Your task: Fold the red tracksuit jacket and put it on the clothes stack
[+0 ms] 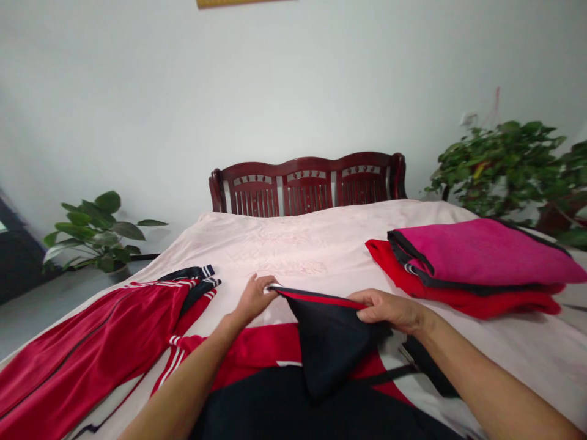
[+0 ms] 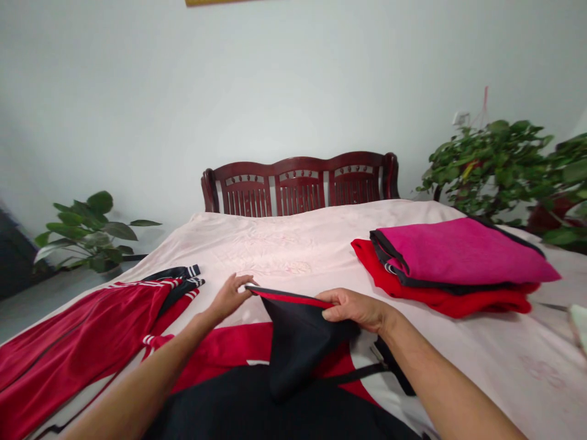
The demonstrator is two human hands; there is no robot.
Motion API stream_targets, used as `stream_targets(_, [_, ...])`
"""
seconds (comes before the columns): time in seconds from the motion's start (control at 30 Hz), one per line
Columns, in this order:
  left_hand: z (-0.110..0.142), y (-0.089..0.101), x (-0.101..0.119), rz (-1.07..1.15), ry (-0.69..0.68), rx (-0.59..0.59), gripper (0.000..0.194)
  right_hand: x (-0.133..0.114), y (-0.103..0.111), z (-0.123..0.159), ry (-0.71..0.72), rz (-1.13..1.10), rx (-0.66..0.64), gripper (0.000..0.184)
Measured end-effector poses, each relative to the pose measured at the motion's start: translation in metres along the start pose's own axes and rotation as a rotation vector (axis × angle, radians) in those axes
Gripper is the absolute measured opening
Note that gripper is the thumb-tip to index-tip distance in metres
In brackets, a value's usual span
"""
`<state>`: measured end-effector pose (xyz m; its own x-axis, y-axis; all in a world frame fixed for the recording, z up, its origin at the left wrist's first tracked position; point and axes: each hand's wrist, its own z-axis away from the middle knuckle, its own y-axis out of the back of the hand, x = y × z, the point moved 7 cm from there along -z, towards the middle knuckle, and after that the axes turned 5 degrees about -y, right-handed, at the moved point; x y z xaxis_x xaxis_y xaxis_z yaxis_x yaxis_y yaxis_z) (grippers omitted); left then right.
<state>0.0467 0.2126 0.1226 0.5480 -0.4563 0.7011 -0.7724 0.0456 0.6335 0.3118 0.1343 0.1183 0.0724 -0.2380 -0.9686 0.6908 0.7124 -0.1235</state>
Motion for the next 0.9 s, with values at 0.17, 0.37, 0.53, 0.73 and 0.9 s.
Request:
stream_targets(0.17, [0.009,0.083,0.005,-0.054,0.076,-0.251,0.029,0.008,0.048,-0.001,0.003,0.072,0.301,0.044])
stream_targets(0.37, [0.046,0.102,-0.039,-0.195,0.248,-0.479,0.034,0.022,0.078,-0.039,-0.003,0.608,0.691,0.044])
stream_targets(0.53, [0.081,0.098,-0.089,-0.295,0.281,-0.389,0.043,0.028,0.079,-0.032,0.012,0.848,0.95,0.028])
stream_targets(0.73, [0.121,0.111,-0.107,-0.236,0.245,-0.306,0.049,0.025,0.049,-0.006,0.043,1.167,0.851,0.043])
stream_targets(0.9, [0.122,0.112,-0.111,-0.155,0.213,-0.225,0.039,0.045,0.066,-0.014,-0.213,1.023,0.717,0.041])
